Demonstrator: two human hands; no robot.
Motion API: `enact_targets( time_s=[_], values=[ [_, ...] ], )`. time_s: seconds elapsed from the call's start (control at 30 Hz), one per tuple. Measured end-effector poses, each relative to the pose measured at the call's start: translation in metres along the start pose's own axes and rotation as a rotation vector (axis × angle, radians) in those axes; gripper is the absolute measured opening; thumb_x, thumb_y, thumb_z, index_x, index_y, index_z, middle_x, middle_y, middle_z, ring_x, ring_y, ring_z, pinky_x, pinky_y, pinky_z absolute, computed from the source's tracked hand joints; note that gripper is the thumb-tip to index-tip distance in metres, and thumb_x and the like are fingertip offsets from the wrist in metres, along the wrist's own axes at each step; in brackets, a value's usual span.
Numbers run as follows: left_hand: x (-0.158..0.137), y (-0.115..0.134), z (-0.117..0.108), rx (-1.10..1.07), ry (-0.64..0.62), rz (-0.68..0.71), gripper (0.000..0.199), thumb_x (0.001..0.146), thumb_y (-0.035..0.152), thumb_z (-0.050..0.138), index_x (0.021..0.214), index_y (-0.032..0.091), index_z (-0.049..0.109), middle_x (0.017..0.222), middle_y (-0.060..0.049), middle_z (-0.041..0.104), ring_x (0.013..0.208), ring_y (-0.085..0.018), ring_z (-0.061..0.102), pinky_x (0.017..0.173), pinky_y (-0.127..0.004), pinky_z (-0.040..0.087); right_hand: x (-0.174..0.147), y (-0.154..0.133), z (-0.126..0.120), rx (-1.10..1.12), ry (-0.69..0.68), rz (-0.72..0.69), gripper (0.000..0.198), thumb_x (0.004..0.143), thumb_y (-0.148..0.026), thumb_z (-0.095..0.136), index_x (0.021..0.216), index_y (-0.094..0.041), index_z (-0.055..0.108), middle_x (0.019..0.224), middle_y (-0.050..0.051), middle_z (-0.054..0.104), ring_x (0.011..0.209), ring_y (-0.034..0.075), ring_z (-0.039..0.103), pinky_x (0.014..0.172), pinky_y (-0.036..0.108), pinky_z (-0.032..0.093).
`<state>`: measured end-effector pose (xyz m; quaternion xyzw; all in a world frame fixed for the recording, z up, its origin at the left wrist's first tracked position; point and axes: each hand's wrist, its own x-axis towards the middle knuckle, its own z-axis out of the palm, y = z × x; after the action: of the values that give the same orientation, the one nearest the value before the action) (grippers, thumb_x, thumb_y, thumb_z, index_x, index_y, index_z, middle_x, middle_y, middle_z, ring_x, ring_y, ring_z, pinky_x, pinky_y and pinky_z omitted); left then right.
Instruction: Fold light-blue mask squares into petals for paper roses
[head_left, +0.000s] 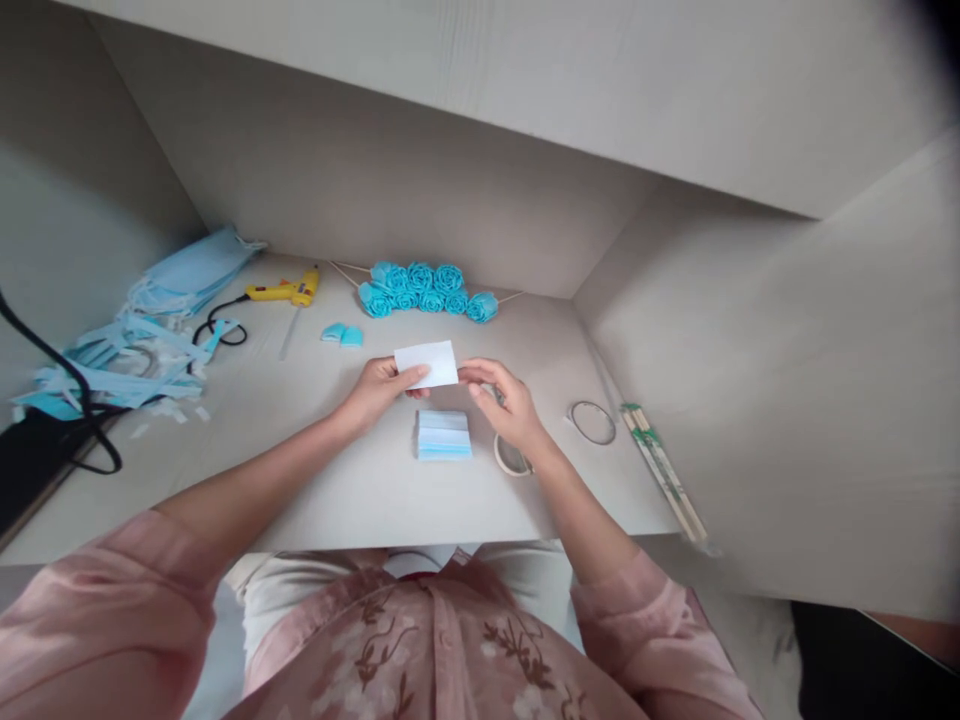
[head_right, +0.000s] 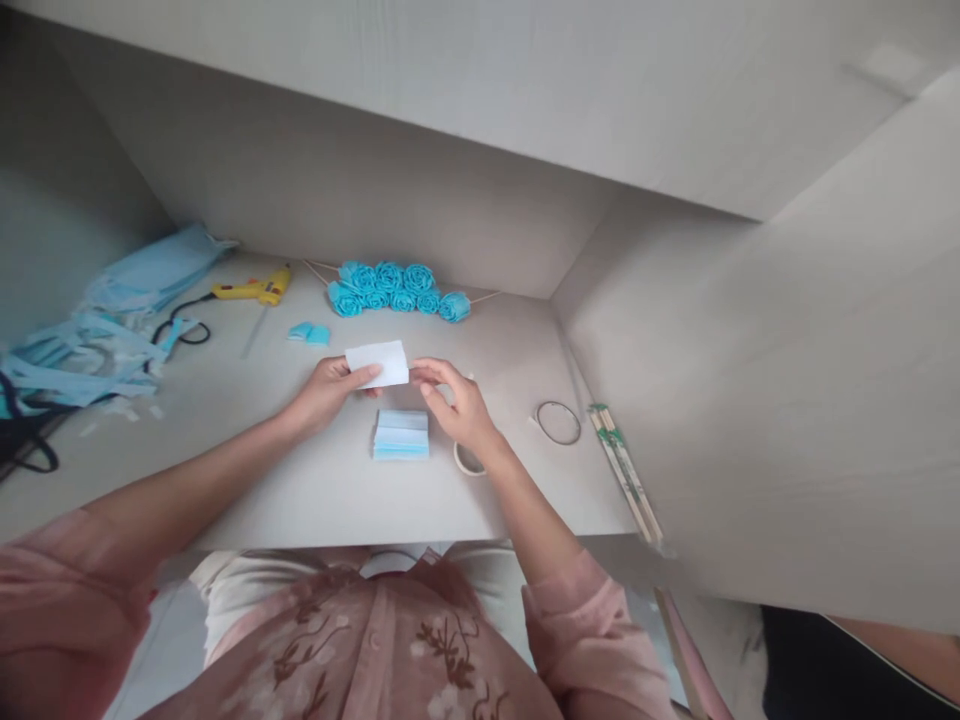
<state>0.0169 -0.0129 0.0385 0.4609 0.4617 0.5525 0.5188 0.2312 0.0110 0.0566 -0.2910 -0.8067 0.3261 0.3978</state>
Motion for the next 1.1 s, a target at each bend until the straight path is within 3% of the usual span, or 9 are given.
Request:
enact_targets(
  time_s=[0.13,0.23,0.37,0.57,0.87,1.1],
  values=[
    [0.000,0.002,0.001,0.018,0.020,0.009,0.046,0.062,0.054,0.079,0.078,0.012,0.070,0.069,-0.005,0.070,0.060,-0.014,0.059,0.061,-0.027,0.047,0.003,0.002,0.004,-0.081,-0.021,-0.060,0.030,0.088,-0.023,0.057,0.118,-0.026,0.060,0.113,0.004,0.069,0.100,0.017,0.066,0.089,0.033,0.051],
    [-0.001,0.000,0.002,0.046,-0.003,-0.005,0.048,0.062,0.056,0.078,0.081,0.012,0.071,0.072,-0.006,0.071,0.062,-0.015,0.061,0.062,-0.027,0.047,0.012,0.001,0.005,-0.176,-0.048,-0.060,0.019,0.088,-0.025,0.058,0.105,-0.024,0.066,0.099,0.004,0.071,0.089,0.016,0.065,0.082,0.031,0.052],
    [-0.001,-0.002,0.002,0.084,-0.050,-0.011,0.046,0.066,0.056,0.075,0.076,0.012,0.071,0.068,-0.007,0.071,0.062,-0.016,0.061,0.063,-0.027,0.047,0.012,0.003,0.009,-0.166,0.024,0.049,0.012,0.087,-0.031,0.060,0.086,-0.022,0.067,0.086,0.002,0.071,0.078,0.015,0.064,0.074,0.028,0.051],
    [-0.002,-0.004,0.002,0.141,-0.096,-0.026,0.046,0.069,0.058,0.072,0.075,0.012,0.071,0.073,-0.007,0.073,0.067,-0.016,0.062,0.066,-0.029,0.048,0.001,0.010,0.018,0.007,0.111,0.160,0.013,0.083,-0.033,0.062,0.081,-0.021,0.065,0.082,0.001,0.070,0.074,0.014,0.063,0.074,0.028,0.052],
    [-0.004,-0.003,-0.001,0.232,-0.198,0.032,0.062,0.079,0.069,0.054,0.083,0.011,0.074,0.083,-0.012,0.074,0.073,-0.019,0.063,0.072,-0.030,0.049,0.001,0.015,0.019,0.139,0.207,0.206,0.018,0.080,-0.032,0.065,0.094,-0.021,0.064,0.088,0.002,0.070,0.083,0.014,0.065,0.076,0.027,0.052],
    [-0.002,-0.007,0.000,0.253,-0.140,0.014,0.049,0.065,0.057,0.075,0.086,0.013,0.073,0.088,-0.008,0.075,0.082,-0.022,0.066,0.077,-0.033,0.050,0.001,0.012,0.019,0.102,0.214,0.234,0.031,0.081,-0.031,0.063,0.111,-0.023,0.062,0.086,0.001,0.069,0.080,0.014,0.064,0.077,0.028,0.053]
  ],
)
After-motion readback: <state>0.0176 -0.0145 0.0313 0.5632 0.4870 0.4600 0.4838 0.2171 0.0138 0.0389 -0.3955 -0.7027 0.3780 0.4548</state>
